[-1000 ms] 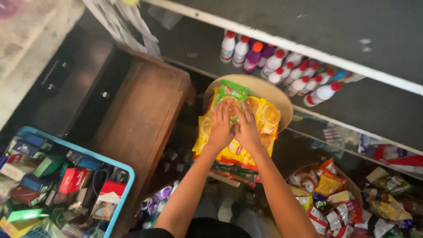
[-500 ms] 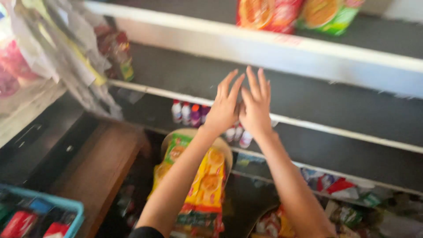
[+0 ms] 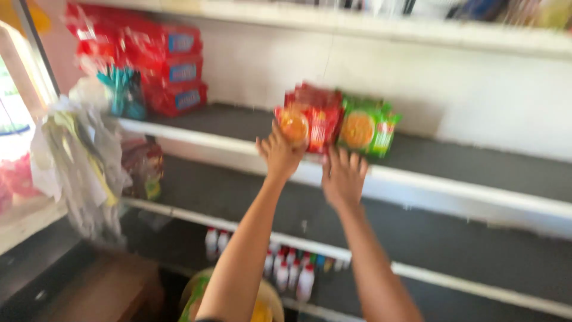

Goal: Organizing and stacking instant noodle packets between a shelf and a stack on a stool.

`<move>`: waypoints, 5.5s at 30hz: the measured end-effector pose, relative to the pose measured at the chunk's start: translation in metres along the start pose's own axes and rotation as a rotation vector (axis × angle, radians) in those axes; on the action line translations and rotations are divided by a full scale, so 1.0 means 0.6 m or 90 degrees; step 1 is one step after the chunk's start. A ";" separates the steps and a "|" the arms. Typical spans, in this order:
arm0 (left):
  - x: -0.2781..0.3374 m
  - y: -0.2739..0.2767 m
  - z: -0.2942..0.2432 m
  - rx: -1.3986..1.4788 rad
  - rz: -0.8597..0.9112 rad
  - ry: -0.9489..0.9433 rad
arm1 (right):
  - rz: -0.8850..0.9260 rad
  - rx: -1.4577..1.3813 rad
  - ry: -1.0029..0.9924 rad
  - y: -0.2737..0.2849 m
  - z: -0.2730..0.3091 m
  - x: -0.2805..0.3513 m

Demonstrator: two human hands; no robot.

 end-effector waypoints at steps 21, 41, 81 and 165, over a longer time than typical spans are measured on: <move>0.019 0.046 0.013 0.169 0.015 0.051 | 0.036 -0.053 0.033 0.024 0.006 0.007; 0.224 0.137 0.166 1.015 0.077 0.417 | 0.202 -0.880 -0.261 -0.084 0.188 0.200; 0.805 0.077 0.662 -0.129 0.612 0.040 | 0.620 -0.207 -0.116 -0.414 0.504 0.848; -0.004 0.191 0.068 0.916 0.321 0.261 | 0.034 -0.802 -0.281 -0.019 -0.053 0.047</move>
Point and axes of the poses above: each hand's wrist, its own x-axis away from the middle knuckle, its own y-axis out of the back of the hand, z = x × y, the point moved 10 cm from there along -x, towards the middle knuckle, and after that the axes turned 2 degrees about x, right-handed, at the moved point
